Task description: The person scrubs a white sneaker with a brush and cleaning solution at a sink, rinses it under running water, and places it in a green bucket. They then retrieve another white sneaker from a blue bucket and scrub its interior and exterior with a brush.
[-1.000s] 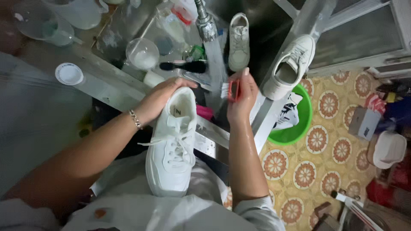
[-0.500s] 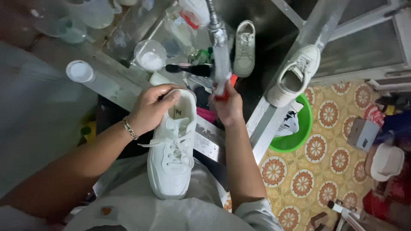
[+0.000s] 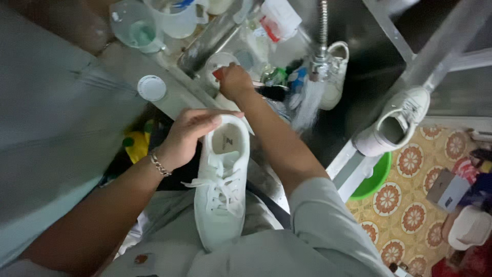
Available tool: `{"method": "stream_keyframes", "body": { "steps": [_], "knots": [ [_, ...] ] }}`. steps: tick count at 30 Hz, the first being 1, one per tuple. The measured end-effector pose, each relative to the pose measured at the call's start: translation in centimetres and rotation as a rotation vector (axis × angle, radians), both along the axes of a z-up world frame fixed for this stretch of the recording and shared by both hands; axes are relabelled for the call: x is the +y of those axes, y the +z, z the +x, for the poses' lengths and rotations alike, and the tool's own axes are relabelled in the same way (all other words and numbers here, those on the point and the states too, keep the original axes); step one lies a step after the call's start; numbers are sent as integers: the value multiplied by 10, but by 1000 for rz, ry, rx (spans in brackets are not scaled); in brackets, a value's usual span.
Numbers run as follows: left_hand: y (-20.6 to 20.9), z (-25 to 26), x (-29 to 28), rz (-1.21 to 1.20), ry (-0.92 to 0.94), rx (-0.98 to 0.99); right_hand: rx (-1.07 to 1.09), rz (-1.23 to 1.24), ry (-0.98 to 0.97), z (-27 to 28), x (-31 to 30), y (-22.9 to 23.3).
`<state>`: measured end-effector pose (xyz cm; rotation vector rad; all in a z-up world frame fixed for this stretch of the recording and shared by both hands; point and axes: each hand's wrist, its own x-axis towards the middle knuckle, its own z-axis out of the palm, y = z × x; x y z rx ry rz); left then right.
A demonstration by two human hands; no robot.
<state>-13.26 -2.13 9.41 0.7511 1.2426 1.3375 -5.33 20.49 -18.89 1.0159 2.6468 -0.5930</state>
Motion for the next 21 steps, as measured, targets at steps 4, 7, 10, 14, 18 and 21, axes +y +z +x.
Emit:
{"method": "stream_keyframes", "body": {
  "steps": [4, 7, 10, 14, 18, 21],
  "knots": [
    [-7, -7, -7, 92, -115, -48, -92, 3, 121, -31, 24, -105],
    [-19, -6, -8, 161, -123, 20, -94, -80, 163, -27, 41, -156],
    [-7, -5, -1, 121, -88, 129, -102, -142, 103, -27, 37, -91],
    [-13, 0, 6, 35, 1, 228, 32, -369, -187, 13, 42, 10],
    [-34, 23, 6, 4, 64, 290, 464, -550, -472, 97, -6, 124],
    [-49, 46, 9, -52, 13, 210, 1195, -719, -878, 166, -47, 142]
  ]
}}
